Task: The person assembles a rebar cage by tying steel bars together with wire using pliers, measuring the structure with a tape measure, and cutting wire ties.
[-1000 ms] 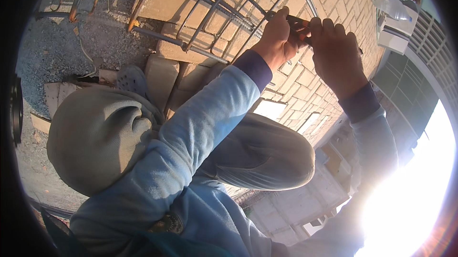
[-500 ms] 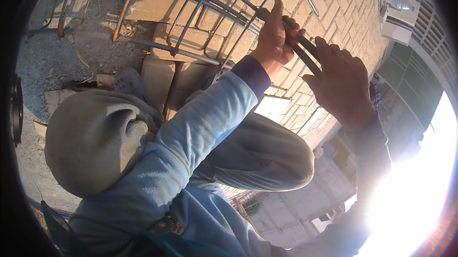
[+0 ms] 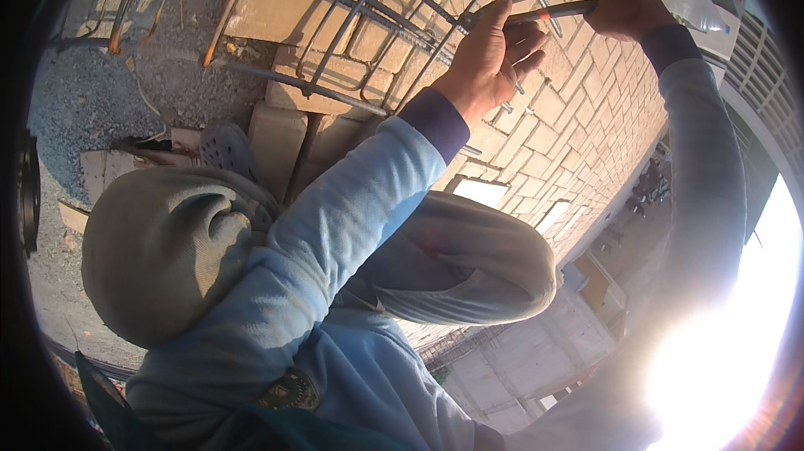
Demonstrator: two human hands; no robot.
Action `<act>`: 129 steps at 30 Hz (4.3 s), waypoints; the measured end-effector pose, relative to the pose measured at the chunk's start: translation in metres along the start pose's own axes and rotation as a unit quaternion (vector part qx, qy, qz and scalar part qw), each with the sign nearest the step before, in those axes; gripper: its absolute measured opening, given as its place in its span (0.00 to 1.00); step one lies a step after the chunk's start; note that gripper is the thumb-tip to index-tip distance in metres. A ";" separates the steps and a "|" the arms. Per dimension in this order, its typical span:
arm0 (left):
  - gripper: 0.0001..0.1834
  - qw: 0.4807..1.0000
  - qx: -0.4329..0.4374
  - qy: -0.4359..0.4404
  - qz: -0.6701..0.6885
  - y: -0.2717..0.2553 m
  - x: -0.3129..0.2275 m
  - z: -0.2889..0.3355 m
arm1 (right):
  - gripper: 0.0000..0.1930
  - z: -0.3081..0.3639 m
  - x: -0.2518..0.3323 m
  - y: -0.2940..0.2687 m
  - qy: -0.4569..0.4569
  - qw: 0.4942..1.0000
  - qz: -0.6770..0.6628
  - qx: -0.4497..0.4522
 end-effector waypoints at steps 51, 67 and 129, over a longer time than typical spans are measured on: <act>0.22 0.998 -0.065 -0.005 0.002 -0.019 0.027 0.011 | 0.14 0.116 0.079 0.067 0.261 0.873 -0.352 0.214; 0.15 0.985 -0.111 -0.042 0.122 0.011 0.027 0.010 | 0.14 0.130 0.105 0.075 0.256 0.964 -0.001 -0.078; 0.22 0.945 -0.178 0.076 -0.262 -0.031 0.050 0.017 | 0.09 0.144 0.099 0.135 0.315 0.605 -0.693 0.232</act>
Point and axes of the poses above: each hand's wrist, its own z-axis away from the middle knuckle, its own y-axis out of the palm, x = y × z, the point moved 2 cm from there along -z, towards the middle knuckle, and after that the axes turned 5 degrees about y, right-handed, at the moved point
